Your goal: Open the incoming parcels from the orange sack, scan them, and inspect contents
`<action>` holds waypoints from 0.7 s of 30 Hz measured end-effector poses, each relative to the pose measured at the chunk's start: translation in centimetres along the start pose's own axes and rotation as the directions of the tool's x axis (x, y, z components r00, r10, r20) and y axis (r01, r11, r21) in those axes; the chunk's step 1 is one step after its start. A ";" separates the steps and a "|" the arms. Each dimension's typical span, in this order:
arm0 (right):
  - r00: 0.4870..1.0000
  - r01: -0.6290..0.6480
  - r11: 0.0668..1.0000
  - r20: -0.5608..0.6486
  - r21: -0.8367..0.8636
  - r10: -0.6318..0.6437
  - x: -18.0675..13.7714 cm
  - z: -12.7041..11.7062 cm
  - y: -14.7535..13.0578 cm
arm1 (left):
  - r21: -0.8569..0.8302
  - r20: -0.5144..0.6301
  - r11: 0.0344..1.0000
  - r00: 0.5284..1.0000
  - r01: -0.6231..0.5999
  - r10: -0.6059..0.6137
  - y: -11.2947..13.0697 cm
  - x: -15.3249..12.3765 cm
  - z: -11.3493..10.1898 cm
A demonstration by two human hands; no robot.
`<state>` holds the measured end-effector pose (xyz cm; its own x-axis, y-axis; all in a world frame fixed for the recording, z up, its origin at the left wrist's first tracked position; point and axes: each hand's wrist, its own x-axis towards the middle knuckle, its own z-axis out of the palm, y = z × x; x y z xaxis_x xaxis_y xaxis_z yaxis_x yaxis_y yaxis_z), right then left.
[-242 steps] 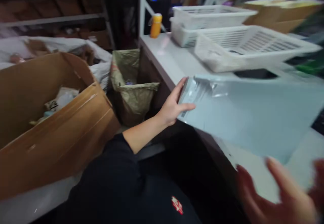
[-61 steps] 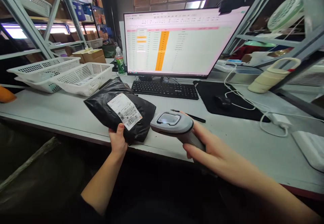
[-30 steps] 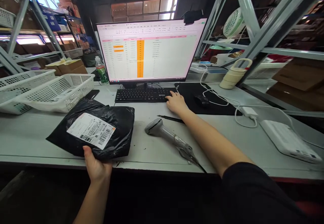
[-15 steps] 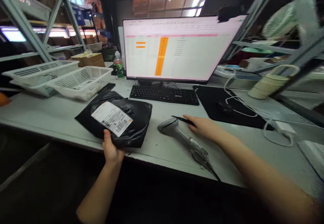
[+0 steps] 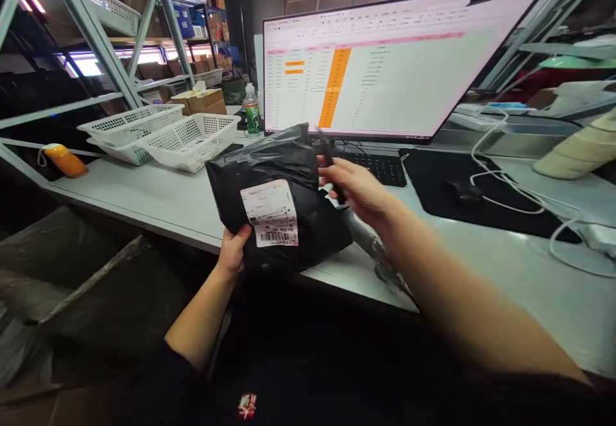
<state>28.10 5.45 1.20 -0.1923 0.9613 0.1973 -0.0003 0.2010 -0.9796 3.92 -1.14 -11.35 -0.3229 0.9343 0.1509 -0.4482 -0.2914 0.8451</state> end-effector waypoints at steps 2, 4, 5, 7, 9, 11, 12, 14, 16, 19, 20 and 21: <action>0.998 -0.051 0.990 0.049 0.134 0.045 0.2 3.1 0.0 | 0.058 0.015 0.998 1.000 -0.019 0.018 0.3 0.5 -0.4; 0.996 -0.087 0.953 0.012 0.289 0.087 0.4 5.1 0.6 | 0.149 0.016 0.987 0.998 -0.060 0.059 0.9 1.3 -1.8; 0.994 -0.090 0.929 -0.019 0.360 0.104 0.5 5.7 1.0 | 0.219 0.015 0.971 0.996 -0.092 0.091 1.4 1.9 -2.8; 0.992 -0.092 0.888 -0.040 0.451 0.123 0.7 6.3 1.7 | 0.441 0.010 0.879 0.980 -0.182 0.198 2.9 2.8 -4.8; 0.989 -0.113 0.863 -0.023 0.492 0.143 0.9 6.5 2.4 | 0.678 0.051 0.668 0.925 -0.309 0.376 4.9 3.4 -6.0; 0.984 -0.164 0.852 0.021 0.497 0.177 0.9 6.8 2.9 | 0.790 0.214 0.402 0.823 -0.463 0.527 7.0 3.8 -5.6; 0.978 -0.201 0.848 0.053 0.490 0.201 0.8 7.1 3.0 | 0.788 0.328 0.284 0.762 -0.547 0.558 8.1 4.0 -4.8; 0.961 -0.276 0.851 0.134 0.447 0.241 0.4 7.7 3.1 | 0.720 0.564 0.110 0.670 -0.686 0.483 9.7 4.8 -2.4; 0.948 -0.310 0.870 0.193 0.385 0.252 -0.2 8.3 3.0 | 0.660 0.713 0.056 0.648 -0.749 0.269 10.7 6.0 0.0; 0.960 -0.271 0.896 0.172 0.353 0.222 -0.6 8.5 2.7 | 0.648 0.755 0.122 0.655 -0.752 0.027 11.1 7.3 1.7; 0.964 -0.258 0.896 0.157 0.362 0.215 -0.6 8.4 2.7 | 0.654 0.748 0.145 0.663 -0.742 0.018 11.0 7.5 1.7; 0.966 -0.253 0.893 0.150 0.373 0.211 -0.5 8.3 2.8 | 0.661 0.738 0.163 0.674 -0.733 0.041 10.7 7.5 1.5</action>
<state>20.07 3.92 -1.94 -0.3331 0.9426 -0.0218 -0.3172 -0.1338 -0.9389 -2.05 3.07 -0.34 0.3787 0.7692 0.5147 0.7141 -0.5966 0.3663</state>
